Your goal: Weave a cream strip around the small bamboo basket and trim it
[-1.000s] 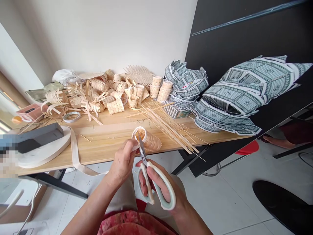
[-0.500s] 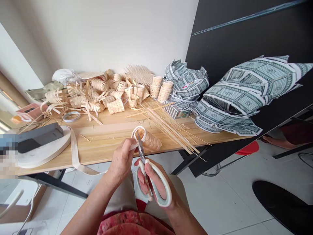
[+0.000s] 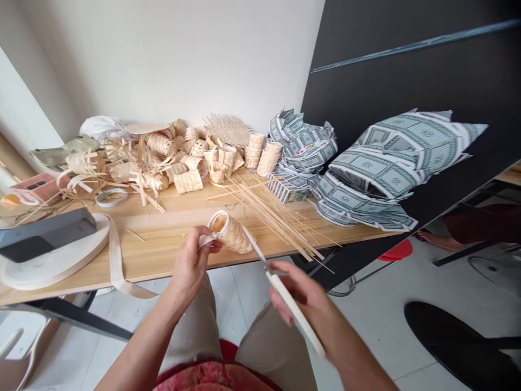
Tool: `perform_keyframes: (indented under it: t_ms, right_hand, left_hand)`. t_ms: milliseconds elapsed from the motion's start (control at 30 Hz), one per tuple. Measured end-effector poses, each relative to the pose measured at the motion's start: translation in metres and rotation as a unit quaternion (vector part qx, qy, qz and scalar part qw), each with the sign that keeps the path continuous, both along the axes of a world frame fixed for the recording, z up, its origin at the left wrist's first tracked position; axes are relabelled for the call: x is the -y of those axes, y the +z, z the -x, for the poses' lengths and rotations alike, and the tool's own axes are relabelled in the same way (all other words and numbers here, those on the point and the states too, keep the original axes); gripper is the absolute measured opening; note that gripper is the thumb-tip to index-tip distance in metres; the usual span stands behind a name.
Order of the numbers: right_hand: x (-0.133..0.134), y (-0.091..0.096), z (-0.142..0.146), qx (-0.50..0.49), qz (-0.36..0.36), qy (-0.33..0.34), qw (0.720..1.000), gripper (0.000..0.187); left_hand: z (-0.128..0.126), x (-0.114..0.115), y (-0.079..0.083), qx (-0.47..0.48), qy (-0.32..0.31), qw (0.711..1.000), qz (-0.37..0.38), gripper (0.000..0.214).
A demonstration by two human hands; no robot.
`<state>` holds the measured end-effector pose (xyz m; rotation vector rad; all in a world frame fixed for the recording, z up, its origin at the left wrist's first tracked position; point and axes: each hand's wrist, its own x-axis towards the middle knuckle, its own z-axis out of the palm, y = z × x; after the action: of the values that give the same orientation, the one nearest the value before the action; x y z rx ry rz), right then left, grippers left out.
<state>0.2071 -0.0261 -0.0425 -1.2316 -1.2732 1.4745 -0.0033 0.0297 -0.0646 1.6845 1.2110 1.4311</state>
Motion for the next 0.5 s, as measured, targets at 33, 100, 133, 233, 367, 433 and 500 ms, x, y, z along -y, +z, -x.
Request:
perform_keyframes:
  t_ms: [33,100,133,233,367,433,500]
  right_hand:
    - [-0.007,0.004,-0.017,0.076,-0.029,-0.03,0.996,0.045]
    - [-0.024,0.014,-0.049,0.255,-0.068,-0.094,0.96,0.038]
    - [-0.034,0.018,-0.063,0.366,-0.078,-0.123,0.919,0.034]
    - [-0.065,0.028,-0.092,0.615,-0.07,-0.119,0.777,0.028]
    - [-0.102,0.024,-0.106,0.67,-0.061,-0.101,0.733,0.026]
    - [-0.116,0.017,-0.108,0.69,-0.063,-0.091,0.715,0.025]
    - [-0.126,0.011,-0.11,0.704,-0.069,-0.082,0.703,0.024]
  left_hand:
    - [0.001,-0.002,0.0,0.012,0.001,1.0,0.004,0.012]
    - [0.003,-0.005,0.002,0.031,0.003,0.999,0.008,0.015]
    - [0.004,-0.006,0.003,0.034,0.001,0.999,0.005,0.016]
    - [0.007,-0.01,0.008,0.012,0.002,1.0,-0.009,0.018]
    - [0.013,-0.01,0.013,-0.052,0.007,0.998,-0.03,0.018]
    - [0.015,-0.009,0.015,-0.08,0.017,0.996,-0.044,0.017]
    - [0.017,-0.008,0.017,-0.1,0.021,0.993,-0.056,0.016]
